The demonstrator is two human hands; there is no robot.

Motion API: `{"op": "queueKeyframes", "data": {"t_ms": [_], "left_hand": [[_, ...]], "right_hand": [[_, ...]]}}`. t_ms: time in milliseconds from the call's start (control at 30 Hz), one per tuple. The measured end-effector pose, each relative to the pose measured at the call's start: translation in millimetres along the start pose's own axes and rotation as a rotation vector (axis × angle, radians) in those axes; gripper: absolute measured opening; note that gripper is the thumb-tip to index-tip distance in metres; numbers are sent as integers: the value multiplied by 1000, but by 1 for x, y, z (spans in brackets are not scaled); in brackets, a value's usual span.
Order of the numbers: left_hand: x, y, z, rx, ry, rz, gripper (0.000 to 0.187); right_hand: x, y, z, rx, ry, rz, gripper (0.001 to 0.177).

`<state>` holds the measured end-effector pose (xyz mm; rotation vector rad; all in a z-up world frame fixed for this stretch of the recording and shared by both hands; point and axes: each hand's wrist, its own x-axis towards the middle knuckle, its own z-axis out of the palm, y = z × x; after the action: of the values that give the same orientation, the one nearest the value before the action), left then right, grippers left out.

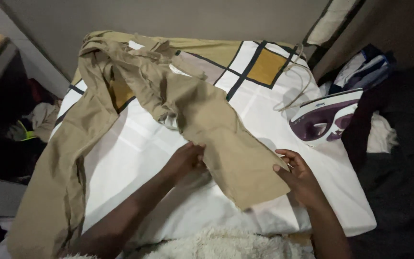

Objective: Folding and ironing a pair of trousers on a bed.

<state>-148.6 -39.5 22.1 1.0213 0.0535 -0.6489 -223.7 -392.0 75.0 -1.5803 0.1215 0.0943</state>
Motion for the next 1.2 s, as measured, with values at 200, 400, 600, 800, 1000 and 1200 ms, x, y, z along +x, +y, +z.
{"op": "queueKeyframes", "data": {"t_ms": [200, 400, 600, 800, 1000, 1200], "left_hand": [[-3, -64, -9, -437, -181, -25, 29], [-69, -42, 65, 258, -218, -201, 43], [-79, 5, 10, 569, -594, -441, 38], [4, 71, -149, 347, 129, 55, 45], [75, 130, -199, 348, 565, 302, 56], [63, 191, -100, 1274, 813, 365, 50]], "right_hand": [[-15, -2, -1, -86, 82, 216, 57], [-25, -23, 9, 21, -39, 126, 56], [-38, -61, -17, -713, -312, 665, 64], [12, -25, -15, -700, -306, 286, 57], [118, -23, 75, -731, -106, -19, 73], [191, -1, 144, -429, -131, 152, 64]]}}
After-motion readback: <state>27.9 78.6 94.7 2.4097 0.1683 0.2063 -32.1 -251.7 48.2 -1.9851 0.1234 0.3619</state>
